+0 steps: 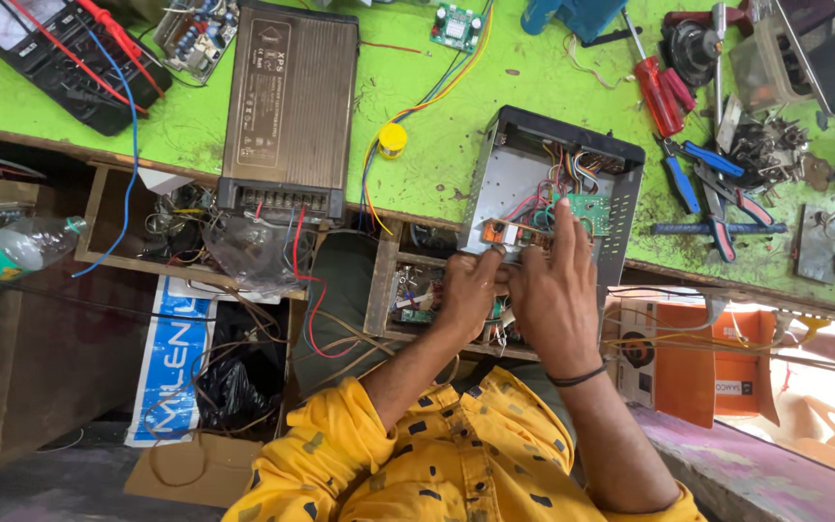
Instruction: The person works on an open power supply unit, connecting and adjusting wires, then uses a screwdriver to tighten screws on the unit's casing. The person also handles a small blue bottle and places it on the table.
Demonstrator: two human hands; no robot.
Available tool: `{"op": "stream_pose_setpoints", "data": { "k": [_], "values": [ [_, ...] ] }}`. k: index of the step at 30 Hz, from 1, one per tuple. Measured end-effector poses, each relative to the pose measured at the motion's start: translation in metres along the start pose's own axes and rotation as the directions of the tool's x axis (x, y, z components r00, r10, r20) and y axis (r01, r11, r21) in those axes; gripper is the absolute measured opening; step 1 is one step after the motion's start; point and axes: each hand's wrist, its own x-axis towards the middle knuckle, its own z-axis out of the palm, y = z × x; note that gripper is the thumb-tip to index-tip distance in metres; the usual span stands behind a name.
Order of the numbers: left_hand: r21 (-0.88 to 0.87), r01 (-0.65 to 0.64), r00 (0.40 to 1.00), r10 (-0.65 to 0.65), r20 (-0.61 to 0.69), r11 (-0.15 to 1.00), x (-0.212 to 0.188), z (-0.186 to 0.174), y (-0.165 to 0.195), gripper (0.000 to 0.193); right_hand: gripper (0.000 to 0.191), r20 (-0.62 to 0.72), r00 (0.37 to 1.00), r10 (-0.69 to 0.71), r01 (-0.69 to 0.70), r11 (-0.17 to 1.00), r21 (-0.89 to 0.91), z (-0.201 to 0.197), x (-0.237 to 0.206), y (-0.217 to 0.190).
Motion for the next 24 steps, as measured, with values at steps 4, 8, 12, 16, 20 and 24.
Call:
{"op": "stream_pose_setpoints", "data": {
  "k": [4,8,12,16,20,24],
  "values": [
    [0.041,-0.014,1.0,0.014,-0.006,0.999,0.003,0.0,0.001,0.031,0.03,0.023,1.0,-0.021,0.019,0.997,0.081,0.0,0.003,0.009],
    [-0.028,-0.006,0.999,0.007,0.039,1.0,0.003,-0.001,0.002,0.03,0.03,-0.011,0.999,-0.044,0.045,0.987,0.151,0.0,0.002,0.013],
    [-0.012,-0.013,1.0,0.013,0.018,1.0,0.004,-0.002,0.001,0.029,0.035,-0.029,0.999,0.023,-0.015,0.966,0.258,0.0,0.002,0.012],
    [0.027,-0.027,1.0,0.027,-0.008,0.999,0.006,-0.002,0.0,0.029,0.026,-0.029,0.999,-0.014,0.019,0.982,0.187,0.001,0.002,0.01],
    [0.034,-0.037,0.999,0.038,-0.006,0.999,0.007,-0.002,0.003,0.028,0.029,-0.054,0.998,0.012,0.0,0.978,0.208,0.005,-0.001,0.006],
    [0.019,-0.004,1.0,0.004,-0.018,1.0,0.005,-0.002,0.007,0.027,0.028,-0.109,0.994,-0.009,0.022,0.994,0.111,0.012,-0.002,0.001]
  ]
}}
